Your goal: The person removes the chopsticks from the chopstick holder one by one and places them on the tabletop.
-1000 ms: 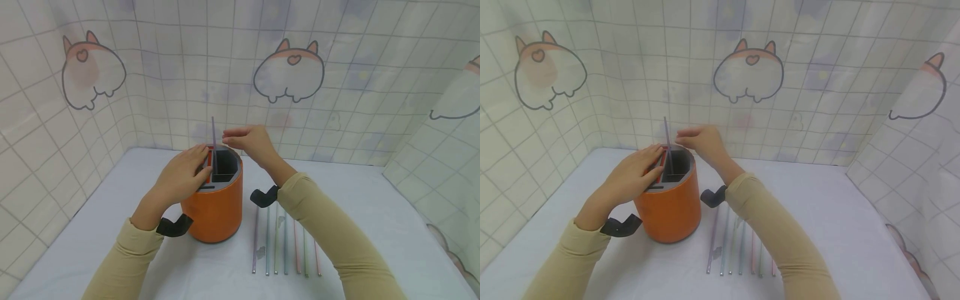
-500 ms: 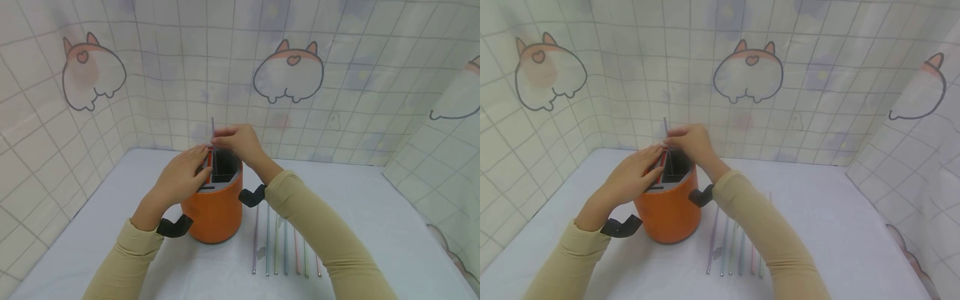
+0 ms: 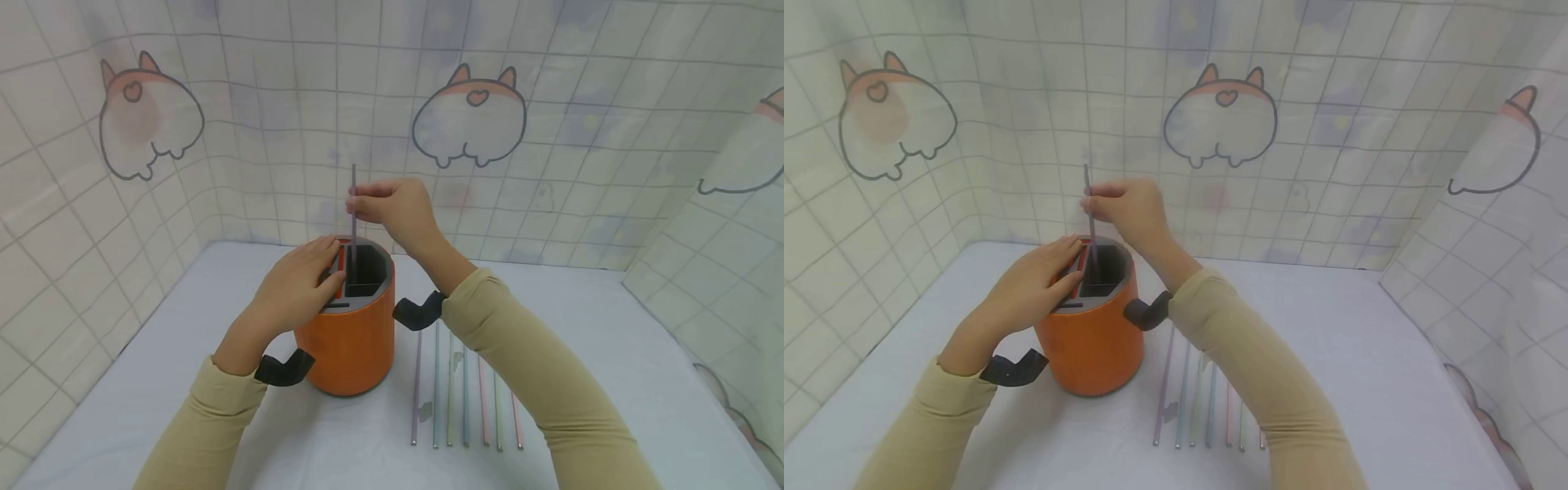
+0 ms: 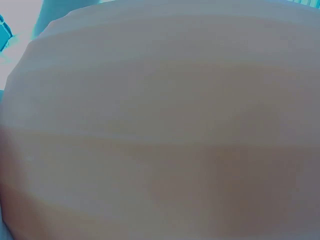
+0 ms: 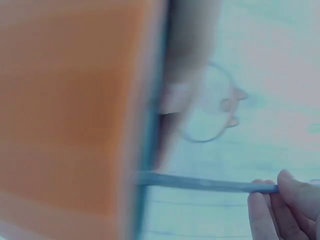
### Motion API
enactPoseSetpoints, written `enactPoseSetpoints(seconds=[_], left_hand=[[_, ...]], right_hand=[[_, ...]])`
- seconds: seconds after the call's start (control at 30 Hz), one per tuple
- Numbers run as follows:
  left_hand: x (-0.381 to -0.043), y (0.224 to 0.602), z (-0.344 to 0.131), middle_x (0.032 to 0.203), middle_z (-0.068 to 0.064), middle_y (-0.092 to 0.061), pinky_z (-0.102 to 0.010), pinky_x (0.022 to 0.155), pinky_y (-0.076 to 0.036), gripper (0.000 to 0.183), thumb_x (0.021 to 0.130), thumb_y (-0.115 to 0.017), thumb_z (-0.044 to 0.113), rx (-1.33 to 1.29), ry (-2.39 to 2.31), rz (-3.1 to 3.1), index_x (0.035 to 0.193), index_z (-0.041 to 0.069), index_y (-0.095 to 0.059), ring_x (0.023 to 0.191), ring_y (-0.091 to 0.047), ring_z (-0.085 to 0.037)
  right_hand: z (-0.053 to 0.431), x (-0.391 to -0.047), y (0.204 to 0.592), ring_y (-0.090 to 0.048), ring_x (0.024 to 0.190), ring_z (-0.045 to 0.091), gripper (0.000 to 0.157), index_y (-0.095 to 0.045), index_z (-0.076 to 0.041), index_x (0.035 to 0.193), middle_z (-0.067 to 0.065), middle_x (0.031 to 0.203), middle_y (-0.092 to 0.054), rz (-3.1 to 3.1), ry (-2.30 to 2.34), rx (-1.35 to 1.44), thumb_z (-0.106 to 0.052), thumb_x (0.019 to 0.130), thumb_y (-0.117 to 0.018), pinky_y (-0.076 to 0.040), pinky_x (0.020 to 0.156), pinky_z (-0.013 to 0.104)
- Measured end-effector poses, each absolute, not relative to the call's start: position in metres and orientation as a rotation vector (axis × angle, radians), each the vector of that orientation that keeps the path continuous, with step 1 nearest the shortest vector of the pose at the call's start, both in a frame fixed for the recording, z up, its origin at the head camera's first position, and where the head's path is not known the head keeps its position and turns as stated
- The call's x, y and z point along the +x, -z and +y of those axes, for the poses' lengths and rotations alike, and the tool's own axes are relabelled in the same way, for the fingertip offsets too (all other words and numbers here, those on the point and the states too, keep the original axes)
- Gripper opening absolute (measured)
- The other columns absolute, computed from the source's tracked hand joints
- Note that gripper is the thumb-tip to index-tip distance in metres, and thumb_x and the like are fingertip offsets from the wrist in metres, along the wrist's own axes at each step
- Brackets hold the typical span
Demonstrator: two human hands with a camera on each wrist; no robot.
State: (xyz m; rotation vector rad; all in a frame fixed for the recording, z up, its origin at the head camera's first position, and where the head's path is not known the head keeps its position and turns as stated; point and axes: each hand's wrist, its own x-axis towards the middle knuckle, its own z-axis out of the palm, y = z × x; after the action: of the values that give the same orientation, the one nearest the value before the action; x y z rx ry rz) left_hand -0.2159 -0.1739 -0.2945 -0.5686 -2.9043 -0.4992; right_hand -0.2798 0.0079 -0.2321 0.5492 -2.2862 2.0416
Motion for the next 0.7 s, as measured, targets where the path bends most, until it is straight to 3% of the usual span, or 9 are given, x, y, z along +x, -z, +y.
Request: enactPoseSetpoints(seconds=[0.33,0.47,0.7], left_hand=[[-0.218,0.293,-0.173,0.163,-0.016,-0.027,-0.051,0.127,-0.020,0.061,0.105,-0.043,0.034,-0.579,0.485,-2.915,0.155,0.000,-0.029,0.153,-0.024,-0.034],[-0.219,0.293,-0.173,0.164,-0.015,-0.027,-0.050,0.127,-0.020,0.062,0.105,-0.043,0.034,-0.579,0.483,-2.920,0.155,0.001,-0.029,0.153,-0.024,-0.034],[-0.218,0.292,-0.173,0.163,-0.017,-0.029,-0.051,0.127,-0.020,0.062,0.105,-0.043,0.033,-0.583,0.491,-2.910,0.155,-0.001,-0.030,0.152,-0.025,-0.035]], right_hand=[[0.036,-0.257,0.180,-0.076,0.085,0.015,0.023,-0.076,0.005,0.104,0.012,0.094,-0.078,-1.917,-1.948,0.675,-0.007,0.085,-0.078,-0.062,0.082,0.028],[0.052,-0.252,0.165,-0.076,0.081,0.016,0.020,-0.077,0.005,0.100,0.007,0.085,-0.077,-1.753,-2.026,0.638,-0.005,0.082,-0.079,-0.062,0.080,0.027],[0.086,-0.251,0.151,-0.075,0.078,0.021,0.017,-0.078,0.003,0.093,0.010,0.083,-0.075,-1.585,-2.140,0.545,-0.003,0.077,-0.083,-0.062,0.079,0.029]])
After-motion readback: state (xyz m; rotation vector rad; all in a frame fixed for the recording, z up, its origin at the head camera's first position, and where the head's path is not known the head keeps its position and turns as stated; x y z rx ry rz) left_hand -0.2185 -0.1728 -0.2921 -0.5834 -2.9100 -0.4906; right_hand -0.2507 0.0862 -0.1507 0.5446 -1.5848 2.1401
